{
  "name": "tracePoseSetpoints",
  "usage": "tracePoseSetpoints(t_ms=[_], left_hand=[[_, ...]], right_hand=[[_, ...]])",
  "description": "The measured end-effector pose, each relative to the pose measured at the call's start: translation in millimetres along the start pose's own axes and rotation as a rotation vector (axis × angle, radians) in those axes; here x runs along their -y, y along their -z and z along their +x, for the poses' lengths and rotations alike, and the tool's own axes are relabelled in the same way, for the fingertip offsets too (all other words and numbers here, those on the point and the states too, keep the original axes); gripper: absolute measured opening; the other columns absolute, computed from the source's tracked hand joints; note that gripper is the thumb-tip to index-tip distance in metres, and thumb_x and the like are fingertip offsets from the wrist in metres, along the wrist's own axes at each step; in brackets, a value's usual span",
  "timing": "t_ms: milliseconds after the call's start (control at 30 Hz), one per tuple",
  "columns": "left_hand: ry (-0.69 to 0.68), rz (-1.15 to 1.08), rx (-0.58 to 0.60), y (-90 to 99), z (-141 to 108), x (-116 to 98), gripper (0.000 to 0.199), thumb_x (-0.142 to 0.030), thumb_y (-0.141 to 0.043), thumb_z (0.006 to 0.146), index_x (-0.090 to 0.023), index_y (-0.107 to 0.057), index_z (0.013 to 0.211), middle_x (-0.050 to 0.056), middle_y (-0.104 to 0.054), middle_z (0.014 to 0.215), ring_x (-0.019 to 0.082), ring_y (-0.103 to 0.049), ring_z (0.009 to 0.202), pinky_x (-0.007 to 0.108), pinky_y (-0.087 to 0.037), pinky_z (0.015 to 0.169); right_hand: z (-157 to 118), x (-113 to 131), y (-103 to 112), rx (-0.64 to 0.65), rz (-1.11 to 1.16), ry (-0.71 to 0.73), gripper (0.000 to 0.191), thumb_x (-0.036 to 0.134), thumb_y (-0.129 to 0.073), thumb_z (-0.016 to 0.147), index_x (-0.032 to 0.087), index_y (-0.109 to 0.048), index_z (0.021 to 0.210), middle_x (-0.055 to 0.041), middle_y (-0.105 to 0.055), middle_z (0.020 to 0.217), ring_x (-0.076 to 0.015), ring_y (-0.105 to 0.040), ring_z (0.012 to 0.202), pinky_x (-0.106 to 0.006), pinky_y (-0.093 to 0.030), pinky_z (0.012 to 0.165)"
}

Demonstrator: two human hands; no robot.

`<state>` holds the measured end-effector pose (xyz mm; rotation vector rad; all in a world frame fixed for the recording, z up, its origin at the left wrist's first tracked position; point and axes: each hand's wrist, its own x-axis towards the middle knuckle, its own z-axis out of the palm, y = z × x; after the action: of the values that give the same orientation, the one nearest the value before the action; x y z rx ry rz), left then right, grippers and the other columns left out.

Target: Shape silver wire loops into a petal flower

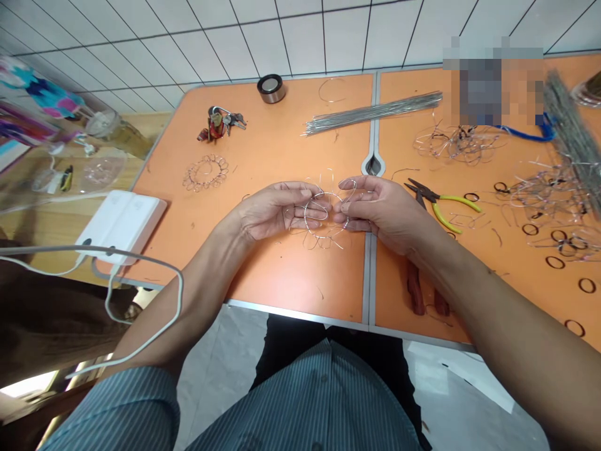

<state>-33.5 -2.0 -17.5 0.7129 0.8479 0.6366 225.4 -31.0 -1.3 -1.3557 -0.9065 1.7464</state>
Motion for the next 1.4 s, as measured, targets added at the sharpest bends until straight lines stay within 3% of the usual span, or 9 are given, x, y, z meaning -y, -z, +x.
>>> tracePoseSetpoints(t_ms=[267,533,867,1167,1400], left_hand=[[0.039,0.004,0.095,2.1,3.0,5.3,0.014,-0.024,-0.089,0.109,-0.012,-0.087,0.117,0.017,-0.093,0.113,0.028,-0.093,0.101,0.042,-0.075,0.099],[0.000,0.018,0.035,1.1,0.8,2.2,0.011,-0.023,-0.082,0.113,-0.012,-0.086,0.115,0.019,-0.094,0.118,0.028,-0.094,0.103,0.039,-0.075,0.097],[-0.020,0.025,0.001,-0.8,0.6,2.4,0.012,-0.022,-0.079,0.115,-0.012,-0.086,0.113,0.018,-0.093,0.113,0.027,-0.093,0.098,0.039,-0.075,0.094],[-0.018,0.015,-0.019,-2.8,1.1,0.7,0.016,-0.019,-0.073,0.116,-0.012,-0.086,0.111,0.014,-0.092,0.102,0.026,-0.092,0.092,0.039,-0.074,0.090],[0.011,-0.019,-0.034,-1.1,1.9,0.4,0.010,-0.018,-0.081,0.112,-0.011,-0.086,0.110,0.015,-0.092,0.104,0.024,-0.091,0.094,0.041,-0.073,0.099]], right_hand=[[-0.7,2.5,-2.0,0.004,0.030,0.008,0.045,0.004,-0.101,0.081,0.025,-0.080,0.115,-0.0031,-0.088,0.088,-0.0180,-0.087,0.079,-0.023,-0.073,0.071],[-2.2,5.1,-4.8,-0.044,0.011,0.027,0.023,0.006,-0.084,0.101,0.023,-0.079,0.116,-0.0036,-0.087,0.085,-0.0162,-0.085,0.075,-0.021,-0.070,0.066],[0.9,1.0,1.7,-0.012,-0.015,0.054,0.041,0.010,-0.100,0.085,0.025,-0.080,0.118,-0.0034,-0.088,0.088,-0.0173,-0.084,0.077,-0.024,-0.072,0.069],[2.5,0.4,0.3,-0.033,0.001,0.044,0.050,0.005,-0.100,0.076,0.023,-0.079,0.117,-0.0009,-0.084,0.081,-0.0169,-0.082,0.071,-0.023,-0.069,0.065],[-0.2,2.5,-1.5,-0.057,-0.019,0.021,0.039,0.003,-0.092,0.087,0.023,-0.079,0.118,-0.0027,-0.086,0.082,-0.0164,-0.083,0.071,-0.022,-0.071,0.066]])
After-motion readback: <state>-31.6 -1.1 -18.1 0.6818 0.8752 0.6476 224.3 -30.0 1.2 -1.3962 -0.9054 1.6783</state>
